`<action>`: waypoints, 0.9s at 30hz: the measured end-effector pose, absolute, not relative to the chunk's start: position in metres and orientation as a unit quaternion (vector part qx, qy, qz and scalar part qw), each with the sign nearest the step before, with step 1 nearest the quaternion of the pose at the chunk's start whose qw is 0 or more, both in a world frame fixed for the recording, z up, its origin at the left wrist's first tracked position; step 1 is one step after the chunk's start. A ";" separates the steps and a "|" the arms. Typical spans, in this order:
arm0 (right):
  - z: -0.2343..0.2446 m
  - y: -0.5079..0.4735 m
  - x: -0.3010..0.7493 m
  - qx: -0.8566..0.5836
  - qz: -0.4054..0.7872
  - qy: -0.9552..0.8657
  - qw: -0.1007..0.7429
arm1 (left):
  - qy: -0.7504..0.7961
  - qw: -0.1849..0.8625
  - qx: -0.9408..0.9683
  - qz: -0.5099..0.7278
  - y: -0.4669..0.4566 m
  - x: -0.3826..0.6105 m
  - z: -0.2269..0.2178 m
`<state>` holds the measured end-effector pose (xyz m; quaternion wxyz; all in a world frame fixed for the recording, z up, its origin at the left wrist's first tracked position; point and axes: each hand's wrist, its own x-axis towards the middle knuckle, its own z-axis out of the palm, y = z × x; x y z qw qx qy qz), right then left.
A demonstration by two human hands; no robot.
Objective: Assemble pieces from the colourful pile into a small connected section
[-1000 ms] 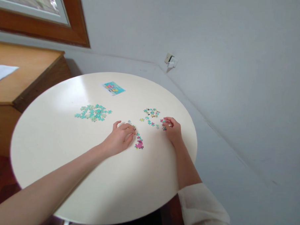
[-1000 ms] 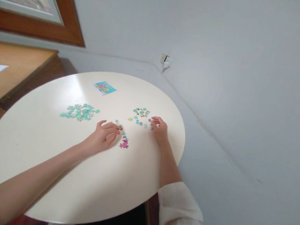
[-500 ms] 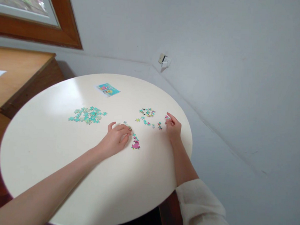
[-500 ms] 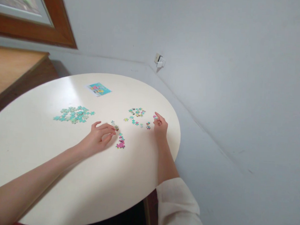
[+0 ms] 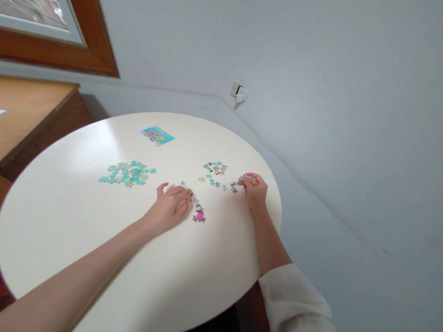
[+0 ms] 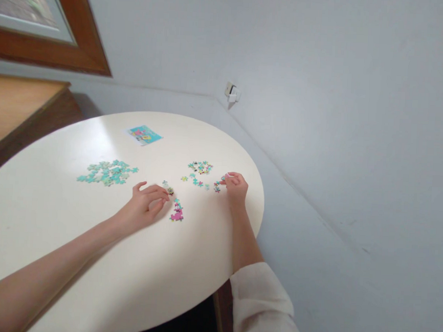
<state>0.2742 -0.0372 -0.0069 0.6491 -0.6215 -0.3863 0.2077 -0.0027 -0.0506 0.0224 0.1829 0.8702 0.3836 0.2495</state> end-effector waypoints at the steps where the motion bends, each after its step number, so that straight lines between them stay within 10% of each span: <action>1: -0.007 -0.037 0.274 -0.620 0.213 -0.382 0.651 | 0.383 0.185 0.870 0.250 -0.051 -0.003 0.022; 27: -0.014 -0.035 0.282 -0.622 0.168 -0.418 0.641 | 0.420 0.194 0.854 0.239 -0.046 -0.001 0.023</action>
